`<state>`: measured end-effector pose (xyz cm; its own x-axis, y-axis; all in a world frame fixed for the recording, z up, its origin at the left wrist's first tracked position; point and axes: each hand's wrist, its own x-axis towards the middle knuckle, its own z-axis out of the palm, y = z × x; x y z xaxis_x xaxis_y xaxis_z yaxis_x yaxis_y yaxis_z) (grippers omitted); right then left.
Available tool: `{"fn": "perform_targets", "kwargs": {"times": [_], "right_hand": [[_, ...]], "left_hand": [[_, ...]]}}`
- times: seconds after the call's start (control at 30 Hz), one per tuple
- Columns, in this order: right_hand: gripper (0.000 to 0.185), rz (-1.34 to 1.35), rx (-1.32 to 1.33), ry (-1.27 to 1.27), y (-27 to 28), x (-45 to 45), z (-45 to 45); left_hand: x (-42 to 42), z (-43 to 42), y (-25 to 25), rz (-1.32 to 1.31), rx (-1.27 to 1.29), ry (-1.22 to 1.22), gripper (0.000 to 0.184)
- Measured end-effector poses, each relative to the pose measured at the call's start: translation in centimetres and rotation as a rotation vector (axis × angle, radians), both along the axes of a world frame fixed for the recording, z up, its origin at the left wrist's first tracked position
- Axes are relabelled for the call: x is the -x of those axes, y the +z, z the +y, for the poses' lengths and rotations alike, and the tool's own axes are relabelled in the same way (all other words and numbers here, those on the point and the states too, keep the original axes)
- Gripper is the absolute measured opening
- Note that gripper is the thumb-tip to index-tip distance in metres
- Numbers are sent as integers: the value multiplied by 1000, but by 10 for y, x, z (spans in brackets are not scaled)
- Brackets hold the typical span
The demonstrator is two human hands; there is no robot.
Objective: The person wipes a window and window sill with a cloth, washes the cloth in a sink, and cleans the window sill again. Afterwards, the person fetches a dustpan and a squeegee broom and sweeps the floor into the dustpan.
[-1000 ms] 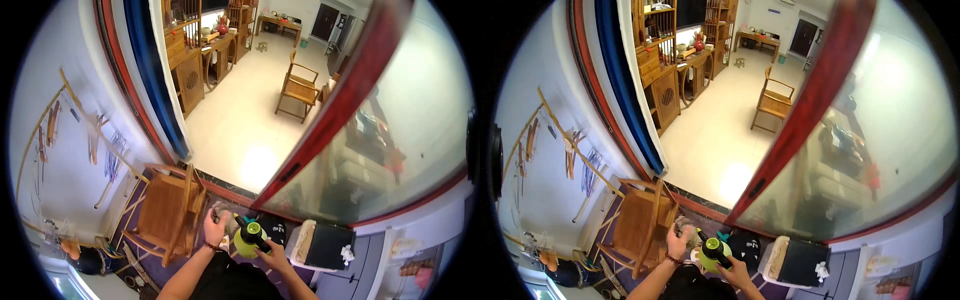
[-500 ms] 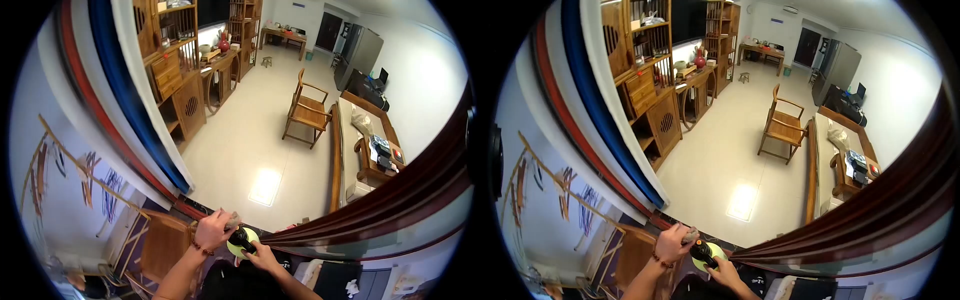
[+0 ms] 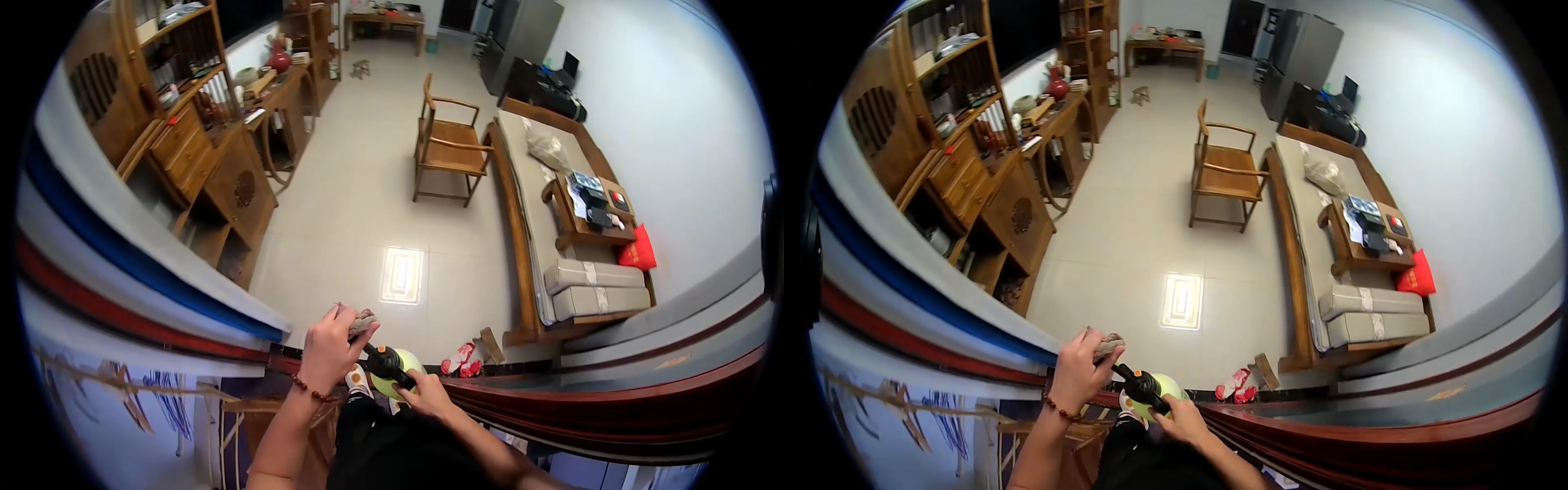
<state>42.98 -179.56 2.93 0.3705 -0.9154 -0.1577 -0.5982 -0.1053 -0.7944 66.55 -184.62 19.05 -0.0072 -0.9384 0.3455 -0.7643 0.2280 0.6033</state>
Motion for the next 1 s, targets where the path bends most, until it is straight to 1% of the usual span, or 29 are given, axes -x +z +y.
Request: {"fn": "perform_targets", "kwargs": {"times": [0.07,0.13,0.2,0.23,0.27,0.37,0.43,0.47,0.53,0.6,0.63,0.67,0.7,0.77,0.8,0.83,0.87,0.9,0.93,0.97,1.0], "right_hand": [[38,42,-106,-60,11,-17,-21],[39,64,-103,-94,10,-30,-37],[39,71,-104,-127,6,-47,-52],[39,62,-73,-149,3,-55,-61],[40,53,-48,-170,3,-62,-68],[39,87,-71,-192,12,-85,-97],[39,103,-71,-202,11,-97,-121],[39,88,-42,-187,3,-99,-131],[39,66,-26,-178,-2,-108,-151],[40,73,-85,-192,-4,-119,-177],[40,68,-97,-190,-9,-122,-190],[41,85,-108,-184,-15,-124,-209],[41,101,-132,-178,-20,-127,-221],[43,72,-111,-173,-40,-134,-264],[44,57,-94,-162,-47,-135,-282],[45,36,-168,-153,-40,-141,-303],[46,12,-212,-147,-33,-146,-343],[49,-56,-154,-148,-35,-147,-370],[52,-42,-244,-145,-45,-146,-396],[50,-94,-190,-177,-51,-145,-415],[49,-140,-131,-209,-57,-142,-437]], "left_hand": [[-11,-32,-10,41,-39,-61,31],[-22,-55,-22,52,-19,-88,32],[-35,-78,-36,62,-55,-152,33],[-43,-93,-55,38,12,-213,34],[-51,-104,-69,39,15,-220,34],[-67,-139,-73,12,-58,-233,36],[-80,-162,-84,-29,-95,-252,36],[-84,-174,-95,-68,-133,-269,36],[-89,-192,-123,-30,-154,-278,38],[-89,-209,-147,-52,-246,-289,39],[-89,-216,-158,-23,-271,-297,40],[-90,-229,-178,-27,-279,-296,40],[-91,-238,-201,-81,-344,-295,40],[-96,-273,-224,-193,-439,-286,41],[-101,-292,-225,-199,-459,-282,41],[-108,-311,-215,-124,-450,-286,43],[-113,-347,-205,-55,-412,-291,44],[-111,-374,-172,-62,-369,-274,43],[-116,-396,-175,-75,-386,-278,43],[-126,-422,-186,-17,-265,-216,41],[-132,-447,-182,13,-202,-188,40]]}}
